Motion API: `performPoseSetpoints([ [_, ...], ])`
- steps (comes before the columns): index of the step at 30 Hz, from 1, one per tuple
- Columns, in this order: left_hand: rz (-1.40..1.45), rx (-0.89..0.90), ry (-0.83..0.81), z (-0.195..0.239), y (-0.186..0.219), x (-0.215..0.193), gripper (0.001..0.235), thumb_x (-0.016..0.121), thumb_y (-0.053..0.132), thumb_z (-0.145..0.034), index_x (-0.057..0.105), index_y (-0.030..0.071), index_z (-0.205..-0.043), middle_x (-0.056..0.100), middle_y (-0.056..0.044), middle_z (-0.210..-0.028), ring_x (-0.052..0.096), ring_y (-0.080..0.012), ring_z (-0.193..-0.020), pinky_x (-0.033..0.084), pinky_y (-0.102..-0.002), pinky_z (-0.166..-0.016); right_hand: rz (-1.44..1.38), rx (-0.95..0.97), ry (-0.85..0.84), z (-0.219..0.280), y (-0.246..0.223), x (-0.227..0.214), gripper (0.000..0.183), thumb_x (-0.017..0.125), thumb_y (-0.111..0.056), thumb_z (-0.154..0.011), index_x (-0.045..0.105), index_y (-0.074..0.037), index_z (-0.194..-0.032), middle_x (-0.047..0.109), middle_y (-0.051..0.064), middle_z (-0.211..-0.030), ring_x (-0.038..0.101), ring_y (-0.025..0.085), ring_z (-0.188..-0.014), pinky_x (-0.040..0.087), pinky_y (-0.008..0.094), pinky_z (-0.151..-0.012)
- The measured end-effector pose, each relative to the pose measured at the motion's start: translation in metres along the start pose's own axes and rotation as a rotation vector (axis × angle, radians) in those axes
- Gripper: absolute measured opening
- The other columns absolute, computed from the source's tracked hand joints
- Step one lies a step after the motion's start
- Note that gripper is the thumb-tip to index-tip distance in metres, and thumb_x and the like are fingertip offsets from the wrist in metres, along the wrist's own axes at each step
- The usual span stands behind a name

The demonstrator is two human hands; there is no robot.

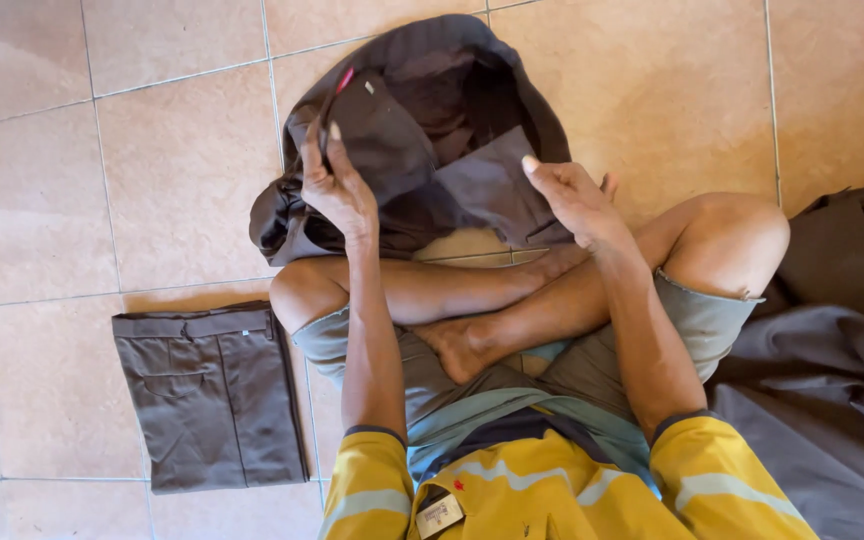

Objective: The person sits cross-legged on a tiled floor and folds a pair of brown trousers by hand. They smooth the fabric, fold the legs together, and then fold the garment into a compact rectangular shape, repeating the process for a second pair.

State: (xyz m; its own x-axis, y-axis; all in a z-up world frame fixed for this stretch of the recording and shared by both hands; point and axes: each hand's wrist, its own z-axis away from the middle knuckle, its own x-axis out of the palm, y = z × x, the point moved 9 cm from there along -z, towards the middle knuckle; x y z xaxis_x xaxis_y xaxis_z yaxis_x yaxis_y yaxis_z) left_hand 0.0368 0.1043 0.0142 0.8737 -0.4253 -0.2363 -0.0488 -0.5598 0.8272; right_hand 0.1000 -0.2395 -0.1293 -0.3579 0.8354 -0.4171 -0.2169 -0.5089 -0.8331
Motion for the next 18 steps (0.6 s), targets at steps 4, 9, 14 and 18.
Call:
performPoseSetpoints([
  [4, -0.02, 0.361, -0.269, 0.035, 0.095, 0.049, 0.031, 0.07, 0.007, -0.101, 0.068, 0.023, -0.128, 0.079, 0.005, -0.104, 0.041, -0.0067, -0.054, 0.039, -0.029, -0.052, -0.273, 0.24, -0.022, 0.028, -0.05, -0.015, 0.06, 0.05, -0.075, -0.091, 0.028, -0.028, -0.063, 0.035, -0.014, -0.055, 0.052, -0.007, -0.081, -0.022, 0.044, -0.122],
  [9, 0.214, 0.099, -0.723, 0.089, 0.081, 0.109, 0.025, 0.072, 0.007, -0.096, 0.075, 0.014, -0.12, 0.078, -0.013, -0.103, 0.074, -0.0334, -0.103, 0.061, -0.042, -0.087, -0.629, -0.471, -0.51, 0.039, -0.084, 0.006, 0.065, 0.077, -0.012, -0.088, 0.052, -0.012, -0.148, 0.061, 0.012, -0.141, 0.05, 0.029, -0.139, 0.033, 0.049, -0.117],
  [14, 0.302, -0.08, -0.659, 0.08, 0.045, 0.101, 0.02, 0.072, 0.008, -0.096, 0.075, 0.009, -0.116, 0.078, -0.016, -0.103, 0.072, -0.0257, -0.107, 0.059, -0.04, -0.09, -0.344, -0.533, -0.329, 0.033, -0.066, 0.002, 0.035, 0.071, -0.006, -0.094, 0.062, -0.006, -0.128, 0.069, 0.01, -0.111, 0.061, 0.021, -0.115, 0.042, 0.042, -0.101],
  [18, 0.404, -0.108, -0.592, 0.064, 0.035, 0.088, 0.02, 0.074, 0.005, -0.095, 0.073, 0.009, -0.114, 0.078, -0.01, -0.098, 0.068, -0.0104, -0.102, 0.059, -0.034, -0.088, -0.128, -0.61, 0.02, 0.049, -0.086, -0.016, 0.03, 0.081, -0.022, -0.095, 0.057, -0.007, -0.086, 0.058, 0.006, -0.058, 0.055, 0.01, -0.059, 0.04, 0.026, -0.054],
])
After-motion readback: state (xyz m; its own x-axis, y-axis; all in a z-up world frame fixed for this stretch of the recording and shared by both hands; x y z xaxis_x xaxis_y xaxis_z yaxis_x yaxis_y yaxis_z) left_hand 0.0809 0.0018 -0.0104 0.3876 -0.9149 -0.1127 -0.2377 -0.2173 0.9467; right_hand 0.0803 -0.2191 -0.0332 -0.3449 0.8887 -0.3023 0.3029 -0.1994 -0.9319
